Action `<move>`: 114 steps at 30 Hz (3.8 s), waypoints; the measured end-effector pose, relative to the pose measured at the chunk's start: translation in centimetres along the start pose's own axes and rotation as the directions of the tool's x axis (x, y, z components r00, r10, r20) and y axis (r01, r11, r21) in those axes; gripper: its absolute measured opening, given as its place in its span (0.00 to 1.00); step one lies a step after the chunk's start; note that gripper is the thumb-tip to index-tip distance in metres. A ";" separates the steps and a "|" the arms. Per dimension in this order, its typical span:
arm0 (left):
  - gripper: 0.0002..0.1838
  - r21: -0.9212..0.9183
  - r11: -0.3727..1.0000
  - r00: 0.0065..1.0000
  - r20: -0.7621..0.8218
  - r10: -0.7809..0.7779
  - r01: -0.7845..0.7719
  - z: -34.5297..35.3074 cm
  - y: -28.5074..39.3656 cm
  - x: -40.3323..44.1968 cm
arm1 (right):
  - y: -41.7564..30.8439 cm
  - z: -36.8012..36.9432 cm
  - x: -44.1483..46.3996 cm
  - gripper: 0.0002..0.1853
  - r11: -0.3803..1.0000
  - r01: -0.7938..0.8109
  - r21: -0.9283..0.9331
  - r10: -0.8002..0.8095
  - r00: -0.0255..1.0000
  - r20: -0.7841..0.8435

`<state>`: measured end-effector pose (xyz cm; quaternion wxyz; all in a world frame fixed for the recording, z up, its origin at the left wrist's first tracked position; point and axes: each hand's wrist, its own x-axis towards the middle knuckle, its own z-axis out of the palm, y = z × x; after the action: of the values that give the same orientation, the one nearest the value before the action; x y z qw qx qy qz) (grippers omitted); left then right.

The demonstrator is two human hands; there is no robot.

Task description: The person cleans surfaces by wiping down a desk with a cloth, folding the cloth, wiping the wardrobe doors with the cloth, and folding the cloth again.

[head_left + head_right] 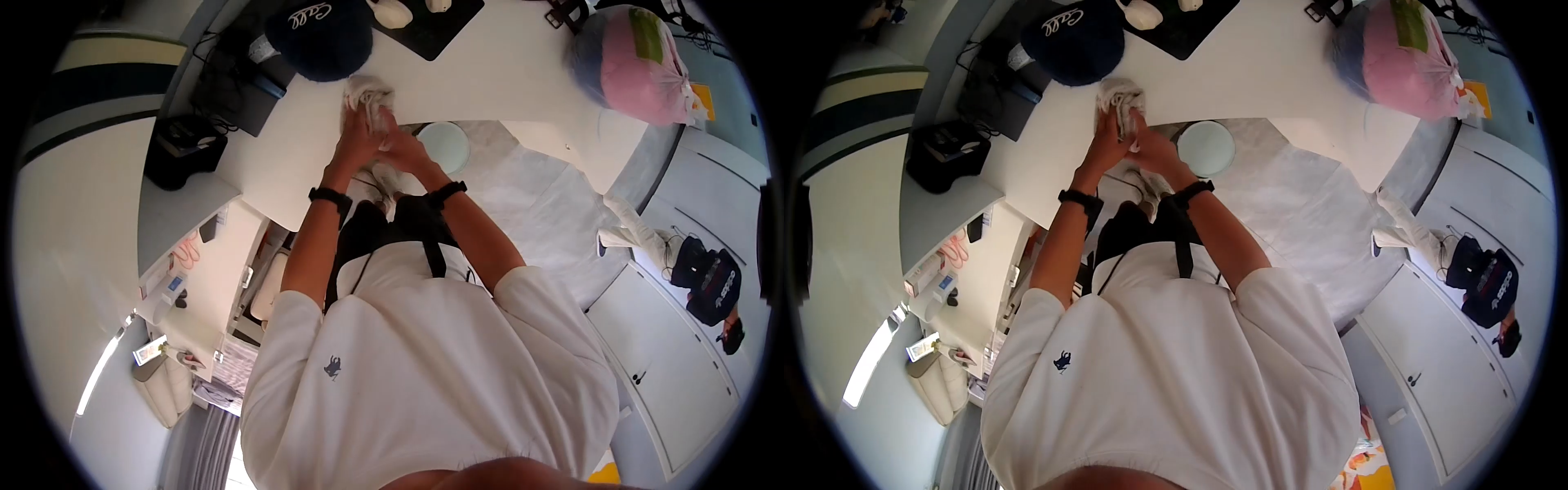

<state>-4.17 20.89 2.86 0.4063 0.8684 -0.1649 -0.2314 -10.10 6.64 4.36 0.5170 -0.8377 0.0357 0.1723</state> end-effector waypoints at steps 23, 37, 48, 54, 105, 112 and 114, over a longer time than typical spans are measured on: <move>0.41 -0.448 0.874 0.967 0.239 -0.083 0.186 -1.5 -6.8 -0.6 | -3.7 3.7 1.0 0.28 0.841 -0.252 -0.478 0.243 0.967 -0.080; 0.44 0.066 0.973 0.964 -0.162 -0.209 0.222 5.2 2.1 2.7 | 0.0 -5.4 -1.2 0.19 0.875 0.010 -0.483 -0.016 1.000 -0.007; 0.49 0.159 0.949 0.944 -0.233 -0.233 0.273 14.4 12.0 8.2 | 9.6 -19.3 -1.6 0.19 0.886 0.124 -0.447 -0.065 0.987 0.147; 0.50 0.283 0.945 0.986 -0.011 -0.165 0.161 20.8 20.4 11.5 | 13.9 -28.5 -6.8 0.18 0.870 0.072 -0.488 -0.029 0.995 0.096; 0.45 0.602 0.460 0.689 -0.218 -0.691 0.652 19.5 12.7 13.8 | 14.9 -35.2 -1.4 0.25 0.859 0.292 -0.421 -0.197 0.947 0.255; 0.32 0.181 0.927 0.944 -0.045 -0.327 0.329 23.9 24.3 20.1 | 15.3 -36.6 -2.5 0.40 0.742 0.226 -0.631 -0.302 0.953 -0.013; 0.28 -0.311 0.911 0.914 -0.217 -0.344 0.269 24.0 28.5 21.2 | 14.2 -36.9 -1.7 0.46 0.864 0.026 -0.504 0.031 0.994 0.104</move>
<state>-2.06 -21.79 6.00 0.4995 0.8418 0.0646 -0.1940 -5.79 -32.54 7.72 0.2812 -0.9330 -0.0377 0.2216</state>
